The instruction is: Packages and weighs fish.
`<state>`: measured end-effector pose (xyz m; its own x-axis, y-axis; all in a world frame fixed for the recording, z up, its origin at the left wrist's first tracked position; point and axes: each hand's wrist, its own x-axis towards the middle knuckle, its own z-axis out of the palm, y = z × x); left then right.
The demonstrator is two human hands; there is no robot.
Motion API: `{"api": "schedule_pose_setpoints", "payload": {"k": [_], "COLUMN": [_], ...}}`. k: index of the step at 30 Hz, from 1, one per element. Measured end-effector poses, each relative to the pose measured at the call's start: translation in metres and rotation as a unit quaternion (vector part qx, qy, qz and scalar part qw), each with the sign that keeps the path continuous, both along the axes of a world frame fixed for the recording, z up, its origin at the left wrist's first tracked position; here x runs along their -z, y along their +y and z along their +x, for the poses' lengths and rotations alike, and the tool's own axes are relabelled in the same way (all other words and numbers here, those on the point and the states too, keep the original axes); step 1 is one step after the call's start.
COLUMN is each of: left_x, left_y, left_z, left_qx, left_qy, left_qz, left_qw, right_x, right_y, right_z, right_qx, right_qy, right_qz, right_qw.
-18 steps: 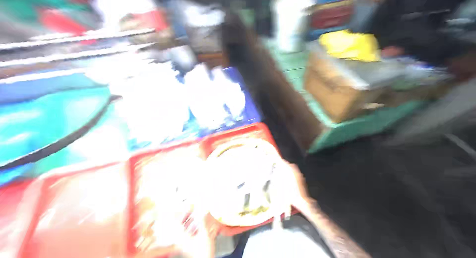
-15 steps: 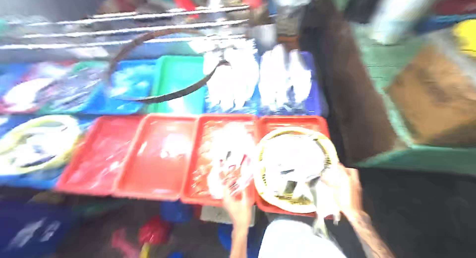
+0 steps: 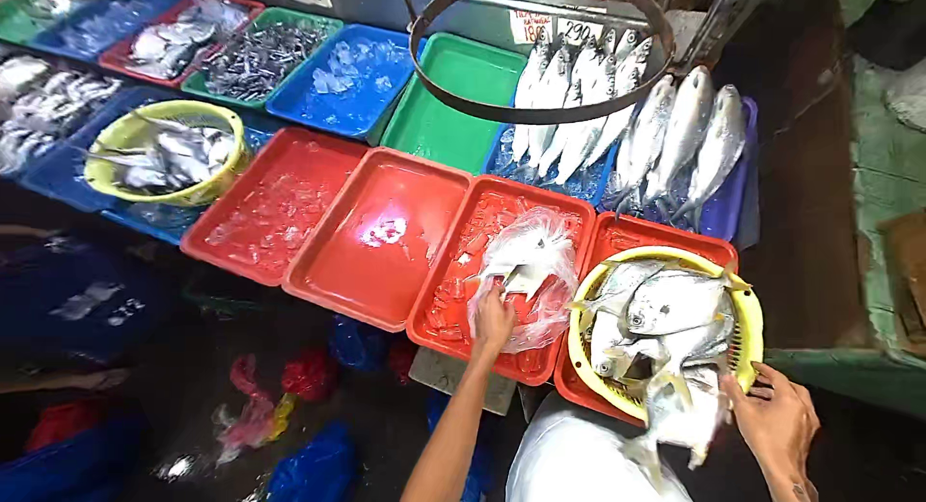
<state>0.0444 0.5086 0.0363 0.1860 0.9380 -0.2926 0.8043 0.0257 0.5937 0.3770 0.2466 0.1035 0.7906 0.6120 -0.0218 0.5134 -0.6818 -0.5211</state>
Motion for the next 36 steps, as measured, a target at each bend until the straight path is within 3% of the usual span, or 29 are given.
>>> {"api": "schedule_pose_setpoints", "payload": {"k": [5,8,11,14,21,25,30,36], "left_x": [0.034,0.031,0.028,0.018,-0.011,-0.054,-0.117,-0.182], "left_y": [0.011,0.010,0.014,0.026,0.031,0.038,0.057,0.046], "left_z": [0.008,0.009,0.019,0.026,0.038,0.041,0.018,0.013], "left_qx": [0.072,0.052,0.055,0.100,0.221,0.300,0.308,0.348], "left_qy": [0.080,0.089,0.123,0.182,0.301,0.307,0.267,0.313], "left_qz": [0.024,0.018,0.001,-0.017,-0.116,-0.153,-0.155,-0.146], "left_qw": [0.994,0.995,0.991,0.978,0.920,0.890,0.900,0.871], "right_x": [-0.010,0.003,0.013,0.007,0.007,0.006,0.015,0.017], "right_y": [-0.025,-0.042,-0.046,-0.037,-0.027,-0.027,-0.034,-0.044], "right_z": [-0.026,-0.061,-0.078,-0.075,-0.080,-0.090,-0.069,-0.050], "right_qx": [0.056,0.122,0.217,0.229,0.257,0.269,0.239,0.231], "right_qy": [0.017,0.139,0.328,0.430,0.434,0.424,0.332,0.311], "right_qz": [-0.016,-0.021,0.040,0.041,0.030,0.105,0.119,0.159], "right_qw": [0.998,0.982,0.918,0.872,0.863,0.858,0.905,0.908]}}
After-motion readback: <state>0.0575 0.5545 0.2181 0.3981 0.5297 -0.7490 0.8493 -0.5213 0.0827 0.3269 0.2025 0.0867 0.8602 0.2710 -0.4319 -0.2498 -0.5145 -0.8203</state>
